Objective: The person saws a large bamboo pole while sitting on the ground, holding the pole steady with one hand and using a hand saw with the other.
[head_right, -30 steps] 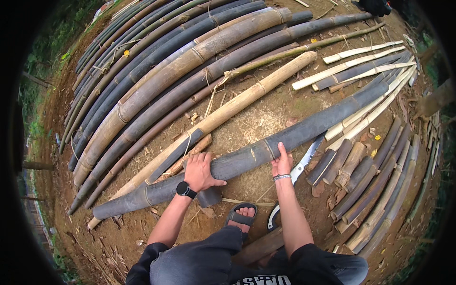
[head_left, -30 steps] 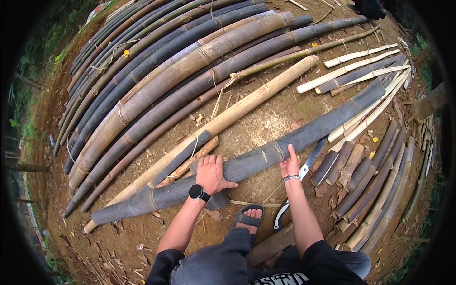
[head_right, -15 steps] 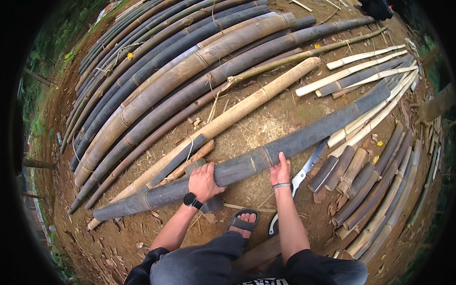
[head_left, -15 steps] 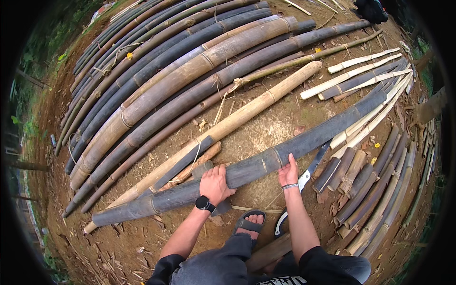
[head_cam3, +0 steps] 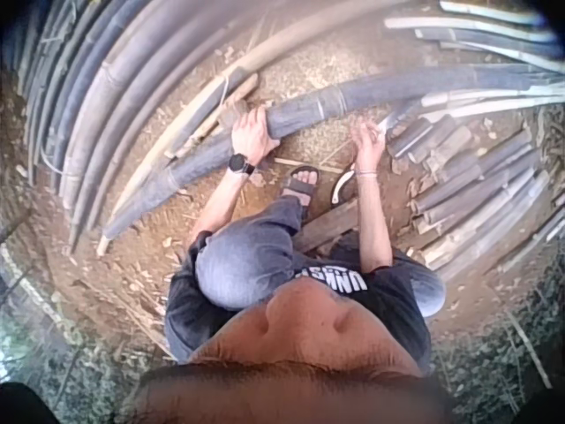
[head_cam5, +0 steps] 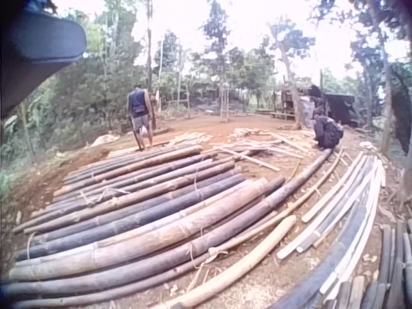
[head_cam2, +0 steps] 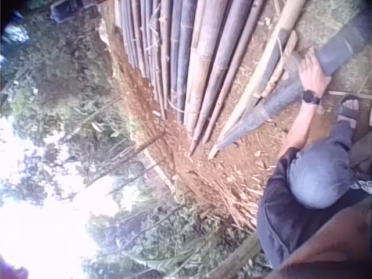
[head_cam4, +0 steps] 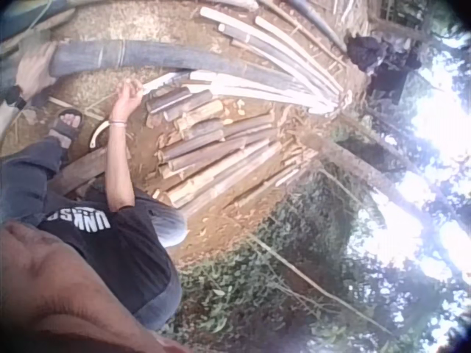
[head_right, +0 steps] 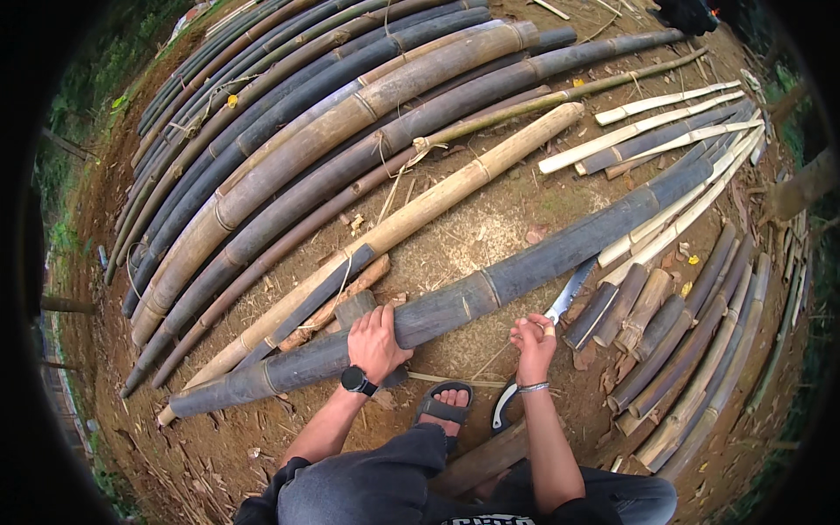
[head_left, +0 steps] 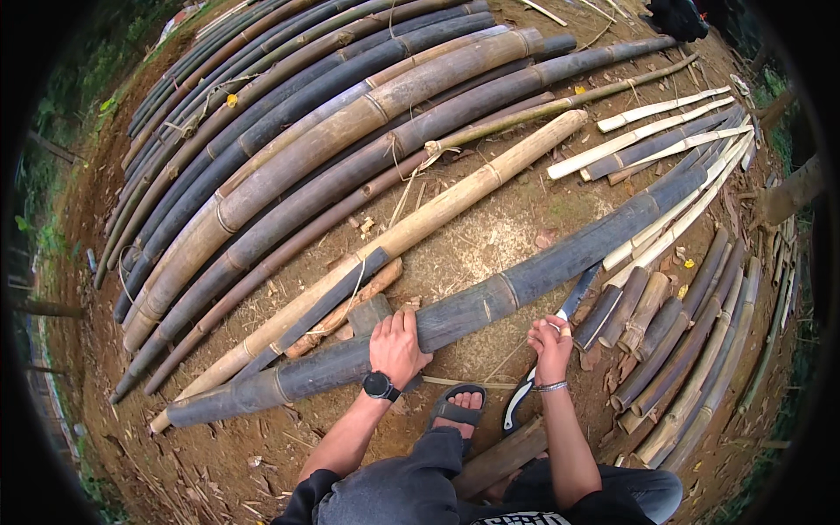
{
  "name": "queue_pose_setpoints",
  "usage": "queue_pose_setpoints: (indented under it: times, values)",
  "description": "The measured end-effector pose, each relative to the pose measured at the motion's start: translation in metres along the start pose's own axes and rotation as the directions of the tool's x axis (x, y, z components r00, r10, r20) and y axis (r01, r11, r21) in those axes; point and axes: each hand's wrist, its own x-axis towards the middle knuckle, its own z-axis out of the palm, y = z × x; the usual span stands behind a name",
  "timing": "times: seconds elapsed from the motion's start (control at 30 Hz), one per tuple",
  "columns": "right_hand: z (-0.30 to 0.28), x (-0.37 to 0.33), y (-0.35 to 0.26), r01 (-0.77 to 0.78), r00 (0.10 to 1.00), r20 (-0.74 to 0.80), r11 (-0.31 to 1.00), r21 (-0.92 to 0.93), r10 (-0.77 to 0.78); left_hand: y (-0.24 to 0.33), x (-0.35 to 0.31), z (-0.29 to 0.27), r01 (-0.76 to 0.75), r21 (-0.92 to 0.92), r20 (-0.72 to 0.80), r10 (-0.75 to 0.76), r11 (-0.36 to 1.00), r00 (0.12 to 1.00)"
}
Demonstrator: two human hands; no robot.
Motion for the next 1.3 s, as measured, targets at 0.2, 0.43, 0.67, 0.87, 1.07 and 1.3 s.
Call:
queue_pose_setpoints:
  times: [0.2,0.43,0.67,0.87,1.07,1.3]
  values:
    - [-0.07,-0.022,0.041,0.09,0.992,0.017,0.594,-0.799,-0.128,-0.002,0.005,-0.003,0.039,-0.056,0.084,-0.034,0.998,0.996]
    - [-0.09,-0.05,0.06,0.029,0.993,0.048,0.175,-0.984,0.107,-0.002,0.006,0.0,0.055,-0.022,0.127,-0.051,0.998,0.991]
    - [-0.096,-0.051,0.083,-0.002,0.997,0.009,0.156,-0.988,0.074,0.006,0.008,-0.016,-0.016,0.038,0.026,0.015,0.999,1.0]
    - [-0.103,-0.038,0.089,-0.039,0.987,-0.023,0.094,-0.995,0.16,0.008,0.016,-0.021,0.076,-0.098,0.065,-0.07,0.992,0.995]
    - [-0.077,-0.066,0.01,0.114,0.974,0.126,0.074,-0.991,0.188,-0.015,0.025,-0.005,0.147,-0.082,0.004,-0.147,0.986,0.989]
    - [-0.07,-0.113,-0.077,0.206,0.92,0.213,0.057,-0.977,0.33,-0.011,0.02,0.002,0.03,-0.057,-0.11,-0.036,0.998,0.993]
